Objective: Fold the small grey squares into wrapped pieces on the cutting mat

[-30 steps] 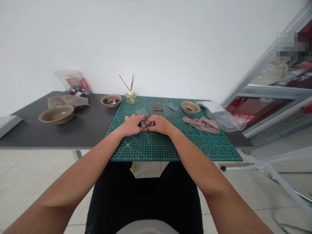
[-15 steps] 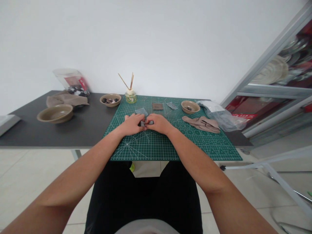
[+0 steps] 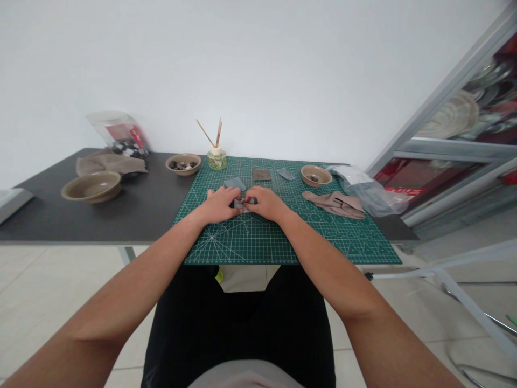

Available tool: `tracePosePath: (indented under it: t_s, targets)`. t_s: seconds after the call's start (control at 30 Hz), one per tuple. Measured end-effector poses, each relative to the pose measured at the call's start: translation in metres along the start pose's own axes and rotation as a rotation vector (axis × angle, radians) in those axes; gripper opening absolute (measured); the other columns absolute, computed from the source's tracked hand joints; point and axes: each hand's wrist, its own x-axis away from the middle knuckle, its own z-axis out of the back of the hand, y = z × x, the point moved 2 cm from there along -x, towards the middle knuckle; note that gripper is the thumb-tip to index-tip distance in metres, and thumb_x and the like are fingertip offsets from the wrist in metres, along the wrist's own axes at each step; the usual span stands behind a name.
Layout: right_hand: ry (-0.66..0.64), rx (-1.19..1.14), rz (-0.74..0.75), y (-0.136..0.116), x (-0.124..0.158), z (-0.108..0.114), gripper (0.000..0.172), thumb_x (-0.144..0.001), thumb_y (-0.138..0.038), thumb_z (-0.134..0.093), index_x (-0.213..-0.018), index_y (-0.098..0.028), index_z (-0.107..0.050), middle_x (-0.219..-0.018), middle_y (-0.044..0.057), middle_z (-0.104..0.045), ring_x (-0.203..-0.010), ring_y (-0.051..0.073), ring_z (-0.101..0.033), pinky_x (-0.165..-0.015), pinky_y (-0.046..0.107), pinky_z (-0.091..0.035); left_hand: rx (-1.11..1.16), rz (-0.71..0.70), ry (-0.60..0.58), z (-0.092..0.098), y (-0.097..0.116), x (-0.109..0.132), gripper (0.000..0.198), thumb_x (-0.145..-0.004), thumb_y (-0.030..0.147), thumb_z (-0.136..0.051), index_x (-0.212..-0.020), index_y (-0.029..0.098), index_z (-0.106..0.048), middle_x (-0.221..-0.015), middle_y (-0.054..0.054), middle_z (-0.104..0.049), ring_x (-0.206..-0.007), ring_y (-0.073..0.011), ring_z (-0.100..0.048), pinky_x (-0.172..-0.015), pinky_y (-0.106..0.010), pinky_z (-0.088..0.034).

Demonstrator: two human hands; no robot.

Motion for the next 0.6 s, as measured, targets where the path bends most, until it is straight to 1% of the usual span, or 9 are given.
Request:
tracePosePath:
  t_s: [0.13,0.27,0.37,0.5,0.6]
  targets:
    - [-0.041,-0.052,0.039,-0.0014,-0.0019,-0.0010,0.006,-0.081,-0.020,-0.072,-0.076,-0.018,-0.068,-0.086,0.001,-0.063,-0.082,0.014,-0.058,-0.079,0.025,-0.038,0.012,0.005,-0.008,0.0008,0.0005,-0.0002,0.028,-0.083,0.048,-0.056,-0.095,0.024,-0.052,-0.105,-0.009,-0.063,-0.107,-0.0348,-0.053,-0.088,-0.048,-0.035]
    - [-0.034,-0.070,0.025,-0.0013,-0.0006,-0.0005,0.014,-0.075,-0.021,-0.074,-0.069,-0.018,-0.063,-0.079,-0.002,-0.057,-0.073,0.012,-0.053,-0.071,0.024,-0.035,0.012,0.010,-0.006,0.0018,0.0008,0.0005,0.027,-0.083,0.047,-0.056,-0.096,0.023,-0.053,-0.106,-0.010,-0.062,-0.107,-0.0352,-0.053,-0.088,-0.049,-0.035]
    - [-0.009,-0.036,0.001,0.0008,0.0004,-0.0005,0.016,-0.074,-0.022,-0.074,-0.067,-0.018,-0.059,-0.076,-0.003,-0.053,-0.071,0.012,-0.050,-0.069,0.025,-0.033,0.013,0.010,-0.008,0.0021,0.0009,0.0011,0.028,-0.084,0.048,-0.056,-0.097,0.023,-0.053,-0.107,-0.010,-0.062,-0.108,-0.0354,-0.053,-0.089,-0.049,-0.035]
    - [0.049,0.026,-0.023,0.0036,0.0000,-0.0009,0.011,-0.077,-0.022,-0.071,-0.072,-0.018,-0.062,-0.077,-0.001,-0.053,-0.072,0.013,-0.049,-0.071,0.026,-0.033,0.016,0.003,-0.008,0.0020,0.0012,0.0012,0.029,-0.084,0.049,-0.056,-0.097,0.023,-0.052,-0.108,-0.009,-0.063,-0.109,-0.0350,-0.053,-0.090,-0.048,-0.034]
    - [0.036,0.013,0.002,0.0031,-0.0012,-0.0018,0.006,-0.082,-0.020,-0.068,-0.077,-0.018,-0.066,-0.080,0.000,-0.058,-0.077,0.014,-0.053,-0.075,0.026,-0.035,-0.001,0.001,-0.014,0.0017,0.0013,0.0011,0.028,-0.085,0.048,-0.055,-0.097,0.023,-0.051,-0.109,-0.009,-0.063,-0.109,-0.0345,-0.052,-0.089,-0.048,-0.034]
